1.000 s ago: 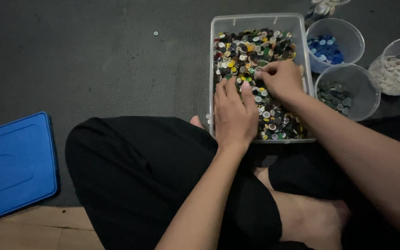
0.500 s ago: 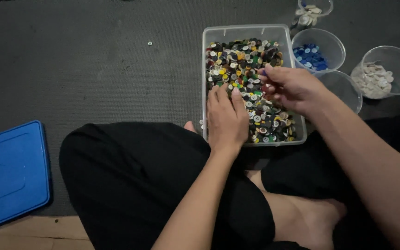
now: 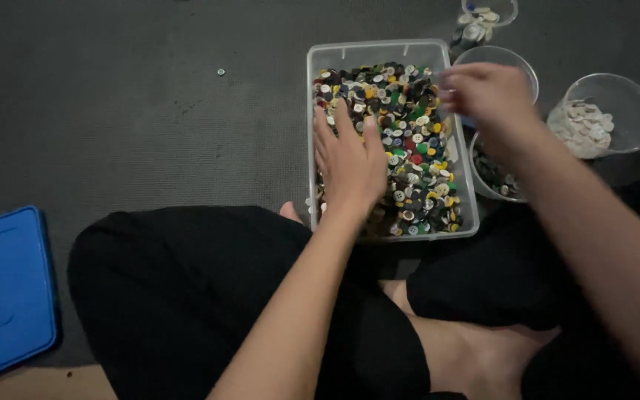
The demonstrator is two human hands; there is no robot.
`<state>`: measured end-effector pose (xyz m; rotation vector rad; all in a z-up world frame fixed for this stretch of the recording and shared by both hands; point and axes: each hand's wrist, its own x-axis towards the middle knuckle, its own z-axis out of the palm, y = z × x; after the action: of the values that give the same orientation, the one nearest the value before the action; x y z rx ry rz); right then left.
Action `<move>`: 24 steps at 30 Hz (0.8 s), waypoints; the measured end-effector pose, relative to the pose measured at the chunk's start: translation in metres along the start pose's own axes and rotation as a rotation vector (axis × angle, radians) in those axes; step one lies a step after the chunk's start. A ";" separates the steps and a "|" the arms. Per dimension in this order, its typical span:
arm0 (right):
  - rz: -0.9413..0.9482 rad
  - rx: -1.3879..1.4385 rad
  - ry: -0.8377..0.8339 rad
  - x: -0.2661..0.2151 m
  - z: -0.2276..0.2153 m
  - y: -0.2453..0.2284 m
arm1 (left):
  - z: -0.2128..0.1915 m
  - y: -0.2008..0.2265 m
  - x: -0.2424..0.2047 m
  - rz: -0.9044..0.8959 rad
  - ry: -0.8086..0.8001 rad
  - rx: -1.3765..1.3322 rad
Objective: Sorting various types and colors of buttons from a large plastic bin into several smaller containers.
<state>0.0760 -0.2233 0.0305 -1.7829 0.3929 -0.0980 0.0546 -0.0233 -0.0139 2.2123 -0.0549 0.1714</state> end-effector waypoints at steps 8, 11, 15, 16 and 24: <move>-0.328 -0.522 -0.120 0.048 0.039 0.043 | 0.027 -0.021 0.057 -0.013 0.033 0.087; -0.218 -0.494 -0.148 0.076 0.045 0.058 | 0.040 -0.031 0.084 -0.021 0.042 0.017; -0.140 -0.347 -0.173 0.087 0.062 0.064 | 0.053 -0.043 0.118 -0.098 0.059 -0.113; -0.137 -0.345 -0.173 0.081 0.066 0.056 | 0.045 -0.039 0.122 -0.099 0.057 -0.110; 0.302 0.340 -0.330 -0.004 0.059 -0.017 | -0.020 0.004 0.096 -0.286 -0.362 -0.249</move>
<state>0.0922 -0.1639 0.0325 -1.3576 0.3758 0.3219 0.1466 -0.0073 0.0149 1.9516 0.0396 -0.3755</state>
